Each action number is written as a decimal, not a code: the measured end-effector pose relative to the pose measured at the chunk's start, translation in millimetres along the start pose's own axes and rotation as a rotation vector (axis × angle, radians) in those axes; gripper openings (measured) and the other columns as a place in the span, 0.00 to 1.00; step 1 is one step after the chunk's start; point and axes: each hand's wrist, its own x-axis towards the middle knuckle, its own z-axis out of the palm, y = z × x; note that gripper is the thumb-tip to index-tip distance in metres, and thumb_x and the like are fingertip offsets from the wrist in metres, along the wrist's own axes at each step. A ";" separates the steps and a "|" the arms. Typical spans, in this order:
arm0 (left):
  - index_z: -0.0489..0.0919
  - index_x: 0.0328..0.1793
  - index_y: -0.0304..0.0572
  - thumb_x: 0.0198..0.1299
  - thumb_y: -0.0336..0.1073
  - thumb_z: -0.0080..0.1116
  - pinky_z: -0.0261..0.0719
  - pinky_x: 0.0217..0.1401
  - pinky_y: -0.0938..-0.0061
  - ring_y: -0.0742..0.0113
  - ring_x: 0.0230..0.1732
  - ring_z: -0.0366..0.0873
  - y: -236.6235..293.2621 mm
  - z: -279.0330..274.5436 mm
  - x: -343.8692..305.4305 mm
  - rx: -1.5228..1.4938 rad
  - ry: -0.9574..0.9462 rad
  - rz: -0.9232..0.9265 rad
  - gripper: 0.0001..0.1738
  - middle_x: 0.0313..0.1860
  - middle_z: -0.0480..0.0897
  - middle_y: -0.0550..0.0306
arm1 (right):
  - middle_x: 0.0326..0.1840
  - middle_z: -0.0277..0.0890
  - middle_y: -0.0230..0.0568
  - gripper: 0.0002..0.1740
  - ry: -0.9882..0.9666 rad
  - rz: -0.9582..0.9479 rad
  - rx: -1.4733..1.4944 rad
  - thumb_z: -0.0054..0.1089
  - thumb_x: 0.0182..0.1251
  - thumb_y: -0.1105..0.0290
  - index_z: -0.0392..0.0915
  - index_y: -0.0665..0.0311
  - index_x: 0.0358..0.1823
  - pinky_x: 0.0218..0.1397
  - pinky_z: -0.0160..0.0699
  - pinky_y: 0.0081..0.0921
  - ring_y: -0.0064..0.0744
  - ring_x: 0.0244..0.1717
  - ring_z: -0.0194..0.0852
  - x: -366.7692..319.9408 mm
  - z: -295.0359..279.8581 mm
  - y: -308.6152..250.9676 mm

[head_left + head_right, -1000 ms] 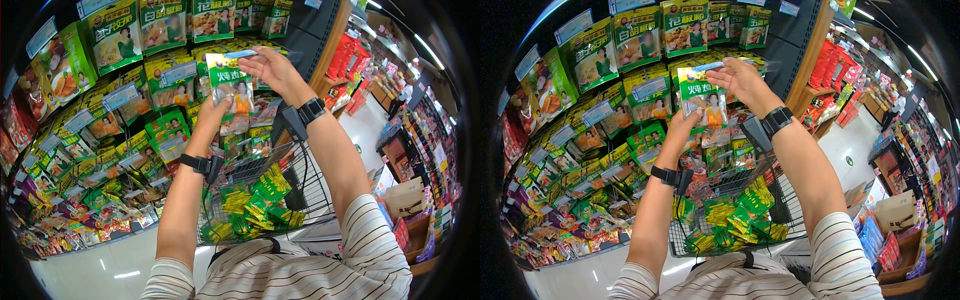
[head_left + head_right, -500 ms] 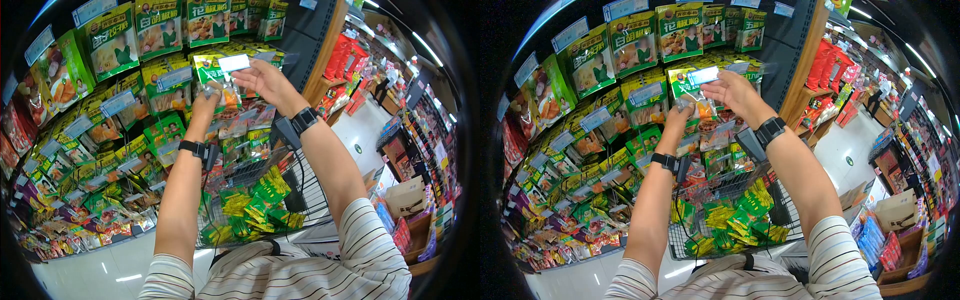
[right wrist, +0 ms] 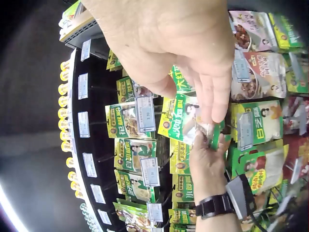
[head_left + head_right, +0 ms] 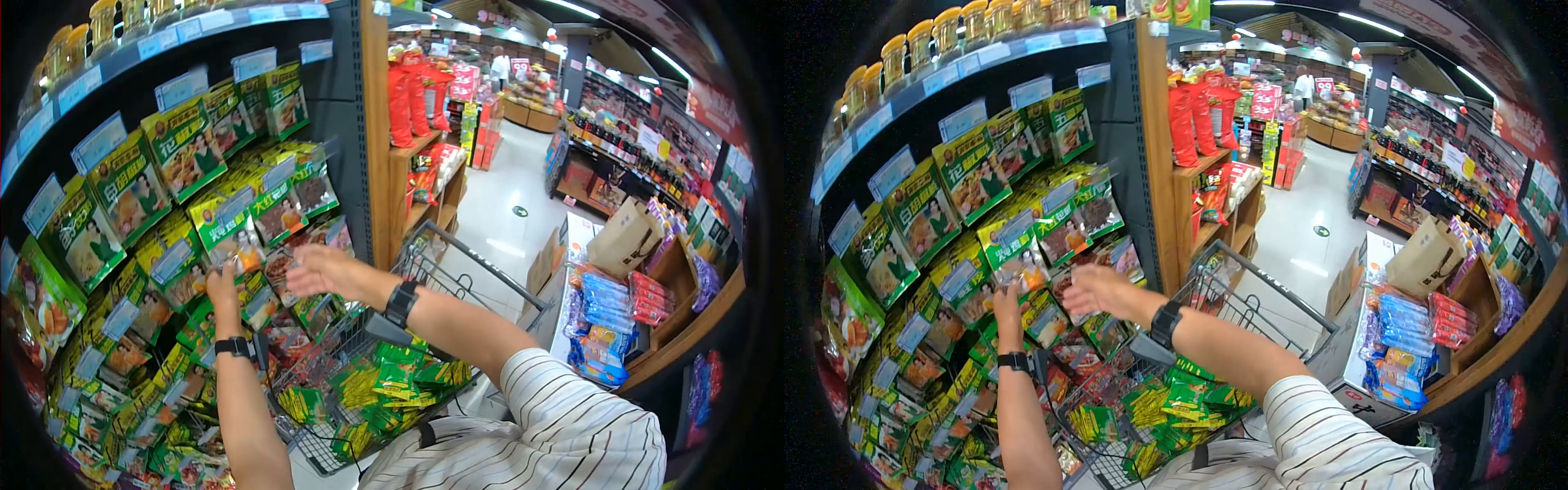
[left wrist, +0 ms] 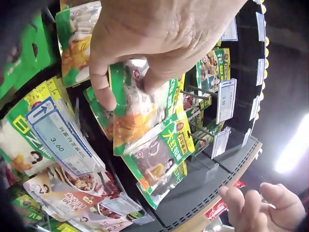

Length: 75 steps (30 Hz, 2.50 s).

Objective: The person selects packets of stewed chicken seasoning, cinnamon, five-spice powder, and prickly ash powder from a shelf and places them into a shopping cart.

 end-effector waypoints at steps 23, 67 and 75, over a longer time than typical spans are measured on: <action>0.72 0.64 0.34 0.70 0.47 0.55 0.72 0.62 0.65 0.59 0.59 0.76 19.2 -1.2 -152.9 0.186 -0.215 0.140 0.26 0.58 0.77 0.46 | 0.59 0.74 0.57 0.24 0.068 0.085 0.059 0.54 0.75 0.65 0.62 0.71 0.64 0.61 0.82 0.42 0.47 0.57 0.80 -129.7 -44.1 23.7; 0.76 0.64 0.41 0.70 0.48 0.57 0.75 0.50 0.75 0.70 0.46 0.79 35.5 -74.4 -322.0 -0.010 -0.682 -0.358 0.24 0.51 0.83 0.58 | 0.57 0.76 0.54 0.18 0.153 0.130 0.182 0.51 0.77 0.66 0.68 0.72 0.59 0.63 0.81 0.38 0.44 0.56 0.80 -180.1 -33.8 86.1; 0.76 0.64 0.42 0.71 0.47 0.57 0.77 0.47 0.76 0.74 0.42 0.79 27.0 -61.2 -323.5 -0.067 -0.712 -0.441 0.22 0.45 0.84 0.60 | 0.58 0.75 0.56 0.18 0.159 0.140 0.212 0.51 0.77 0.66 0.68 0.72 0.59 0.64 0.80 0.41 0.47 0.57 0.79 -177.7 -46.7 100.2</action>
